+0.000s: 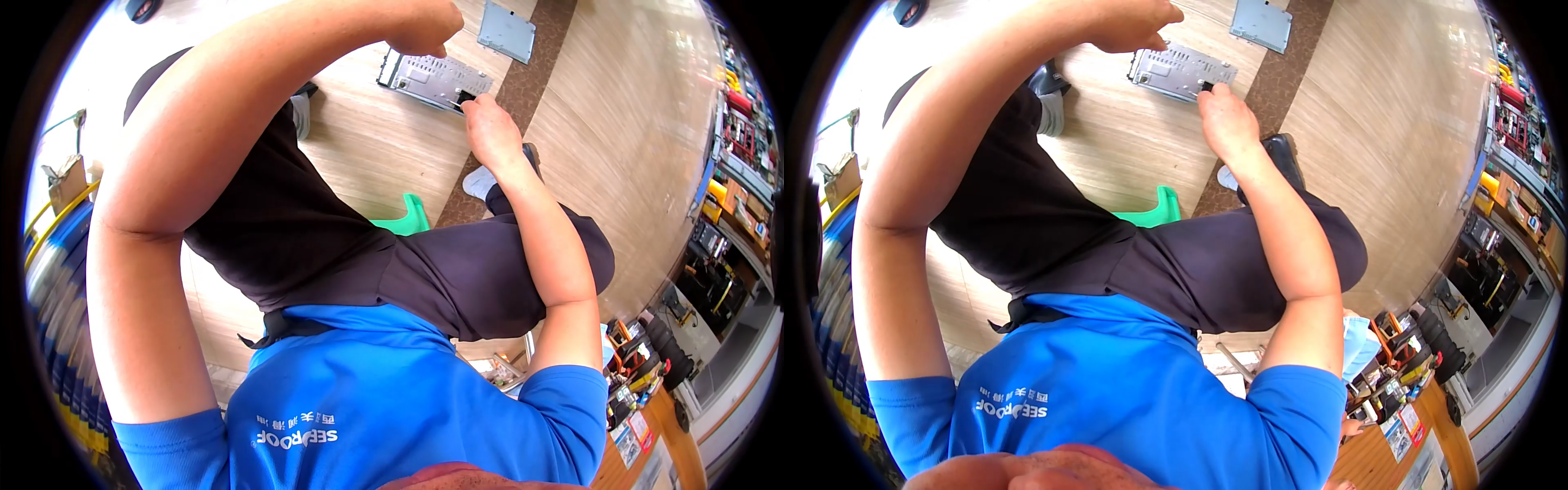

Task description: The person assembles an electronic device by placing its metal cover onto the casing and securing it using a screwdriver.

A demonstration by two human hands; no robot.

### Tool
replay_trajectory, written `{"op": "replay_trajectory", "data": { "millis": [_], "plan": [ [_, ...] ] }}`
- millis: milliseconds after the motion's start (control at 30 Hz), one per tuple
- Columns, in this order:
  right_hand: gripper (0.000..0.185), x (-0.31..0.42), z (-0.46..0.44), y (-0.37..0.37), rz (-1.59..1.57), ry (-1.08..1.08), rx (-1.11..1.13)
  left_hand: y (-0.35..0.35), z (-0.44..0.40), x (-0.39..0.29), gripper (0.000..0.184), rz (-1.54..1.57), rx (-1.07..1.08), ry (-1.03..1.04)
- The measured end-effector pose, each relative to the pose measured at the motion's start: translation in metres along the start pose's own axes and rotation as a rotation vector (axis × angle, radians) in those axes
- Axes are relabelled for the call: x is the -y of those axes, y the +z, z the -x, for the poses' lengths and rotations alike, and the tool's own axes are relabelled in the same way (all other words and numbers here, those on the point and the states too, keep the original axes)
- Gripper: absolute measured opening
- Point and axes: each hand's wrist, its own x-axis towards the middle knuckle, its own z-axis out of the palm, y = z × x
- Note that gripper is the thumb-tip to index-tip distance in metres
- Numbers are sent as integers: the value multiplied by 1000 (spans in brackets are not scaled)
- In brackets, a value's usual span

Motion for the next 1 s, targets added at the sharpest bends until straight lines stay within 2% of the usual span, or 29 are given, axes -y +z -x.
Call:
{"op": "replay_trajectory", "data": {
  "millis": [133,400,467,500,633,733,867,1000],
  "plan": [
    [19,3,-3,3,29,-60,-13,3,-4,0,31,-13,34,-30],
    [18,3,-8,2,86,11,82,24,-11,-8,30,-30,120,-14],
    [17,3,-8,6,63,-9,43,35,-6,-16,37,-80,191,30],
    [16,2,-7,8,38,-25,5,46,-6,-16,30,-46,178,34],
    [15,2,-7,10,35,-29,-23,88,-5,-19,24,-142,331,86],
    [15,3,-9,9,63,-10,-11,133,-18,-12,32,-221,425,98],
    [16,3,-10,2,69,2,32,152,-21,-2,47,-297,510,44],
    [18,5,-11,-1,53,4,52,153,-19,1,46,-263,447,63]
  ]
}}
